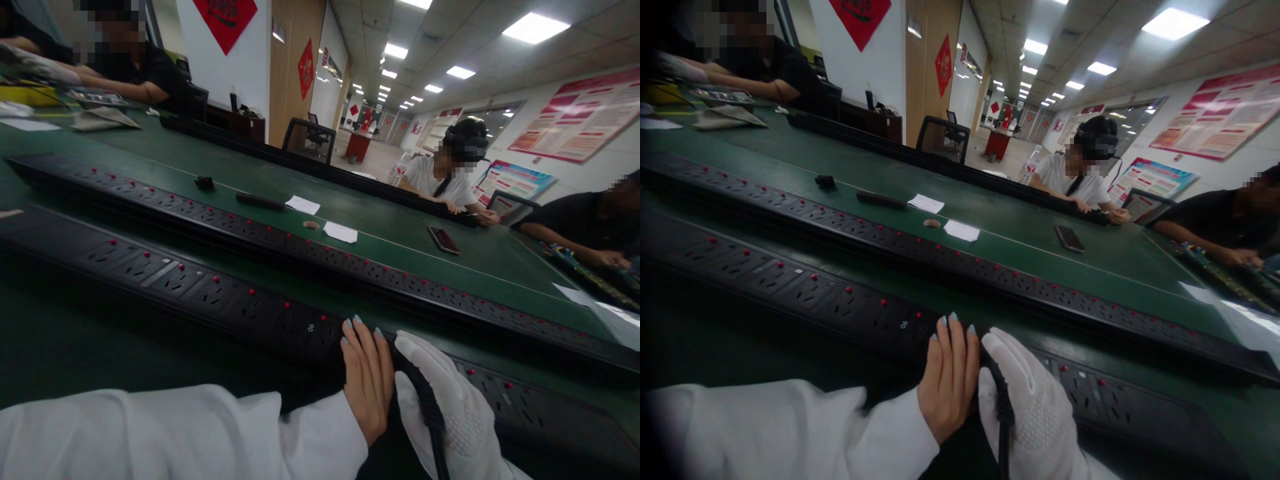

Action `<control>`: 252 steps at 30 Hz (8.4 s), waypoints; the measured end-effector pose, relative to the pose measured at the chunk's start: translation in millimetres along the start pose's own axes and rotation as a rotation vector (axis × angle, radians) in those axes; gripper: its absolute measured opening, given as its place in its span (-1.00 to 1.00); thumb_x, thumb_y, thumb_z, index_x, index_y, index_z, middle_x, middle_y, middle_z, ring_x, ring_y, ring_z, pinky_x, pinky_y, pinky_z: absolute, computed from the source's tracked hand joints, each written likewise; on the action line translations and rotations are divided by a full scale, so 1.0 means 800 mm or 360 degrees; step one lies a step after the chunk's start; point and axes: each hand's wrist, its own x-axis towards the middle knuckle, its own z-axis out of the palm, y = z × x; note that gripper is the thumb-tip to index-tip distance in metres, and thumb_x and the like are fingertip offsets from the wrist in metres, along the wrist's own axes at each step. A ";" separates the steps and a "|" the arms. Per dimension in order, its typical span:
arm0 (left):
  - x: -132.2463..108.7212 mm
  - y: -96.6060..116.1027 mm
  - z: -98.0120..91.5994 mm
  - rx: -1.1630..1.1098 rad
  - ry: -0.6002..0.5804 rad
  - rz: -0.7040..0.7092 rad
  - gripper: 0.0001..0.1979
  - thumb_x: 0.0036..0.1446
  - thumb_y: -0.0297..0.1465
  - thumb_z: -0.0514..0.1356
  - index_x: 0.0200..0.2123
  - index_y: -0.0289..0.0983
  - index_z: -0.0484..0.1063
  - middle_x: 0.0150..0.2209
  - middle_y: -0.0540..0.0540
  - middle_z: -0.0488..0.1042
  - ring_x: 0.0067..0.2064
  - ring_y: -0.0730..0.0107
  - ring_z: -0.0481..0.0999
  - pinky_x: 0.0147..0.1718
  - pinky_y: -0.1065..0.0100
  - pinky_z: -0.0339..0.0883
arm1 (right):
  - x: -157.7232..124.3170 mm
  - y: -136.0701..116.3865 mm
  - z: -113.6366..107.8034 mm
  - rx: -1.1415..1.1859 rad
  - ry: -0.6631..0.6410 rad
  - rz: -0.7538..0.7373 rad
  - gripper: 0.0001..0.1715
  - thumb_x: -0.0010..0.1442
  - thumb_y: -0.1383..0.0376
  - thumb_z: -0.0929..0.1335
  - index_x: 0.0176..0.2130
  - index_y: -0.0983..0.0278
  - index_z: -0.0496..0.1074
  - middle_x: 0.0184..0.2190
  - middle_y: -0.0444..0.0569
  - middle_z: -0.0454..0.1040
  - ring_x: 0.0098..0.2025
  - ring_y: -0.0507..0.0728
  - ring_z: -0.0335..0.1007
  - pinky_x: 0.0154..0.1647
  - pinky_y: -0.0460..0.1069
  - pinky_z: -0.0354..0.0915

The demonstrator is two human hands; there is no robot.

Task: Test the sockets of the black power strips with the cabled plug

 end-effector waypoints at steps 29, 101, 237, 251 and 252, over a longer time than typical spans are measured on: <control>0.001 0.002 -0.001 -0.0036 -0.0005 -0.0041 -0.37 -0.02 -0.18 0.16 -0.06 -0.65 0.27 -0.14 -0.47 0.45 -0.11 -0.11 0.47 -0.18 0.08 0.33 | 0.002 -0.001 0.001 -0.0021 -0.0017 0.0006 -0.50 0.10 0.25 0.29 0.05 0.28 0.25 -0.04 0.04 0.40 -0.04 0.17 0.38 -0.04 0.09 0.37; -0.003 0.004 0.005 0.0042 0.0012 -0.0012 -0.32 -0.01 -0.16 0.12 0.01 -0.64 0.23 -0.12 -0.44 0.44 -0.10 -0.15 0.46 -0.17 0.03 0.28 | 0.001 0.000 0.000 0.0004 -0.0018 0.0012 -0.49 0.11 0.26 0.29 0.07 0.27 0.23 -0.02 0.02 0.38 -0.03 0.14 0.35 0.00 0.06 0.33; -0.015 -0.010 0.016 -0.0990 0.0096 0.0340 -0.59 0.17 -0.33 -0.02 0.03 -0.42 0.30 0.14 -0.25 0.24 0.21 0.07 0.13 0.12 0.11 0.07 | -0.004 0.017 -0.018 -0.0147 -0.0034 -0.0123 -0.55 0.05 0.28 0.31 -0.04 0.38 0.33 -0.13 0.11 0.45 -0.11 0.21 0.36 -0.08 0.16 0.33; -0.005 -0.021 0.012 -0.1028 0.0158 0.0423 -0.63 0.10 -0.38 0.04 -0.07 -0.49 0.37 0.04 -0.34 0.35 0.10 0.02 0.30 0.00 0.12 0.21 | 0.000 0.009 -0.020 -0.0102 -0.0046 -0.0032 -0.55 0.05 0.26 0.32 -0.05 0.38 0.34 -0.17 0.10 0.47 -0.13 0.20 0.39 -0.07 0.13 0.34; -0.005 -0.020 0.012 -0.1032 0.0158 0.0421 -0.64 0.10 -0.39 0.04 -0.08 -0.48 0.38 0.03 -0.34 0.36 0.10 0.02 0.31 0.00 0.12 0.21 | 0.001 0.008 -0.021 -0.0097 -0.0045 -0.0035 -0.55 0.04 0.26 0.32 -0.05 0.38 0.34 -0.17 0.10 0.47 -0.13 0.20 0.38 -0.07 0.13 0.33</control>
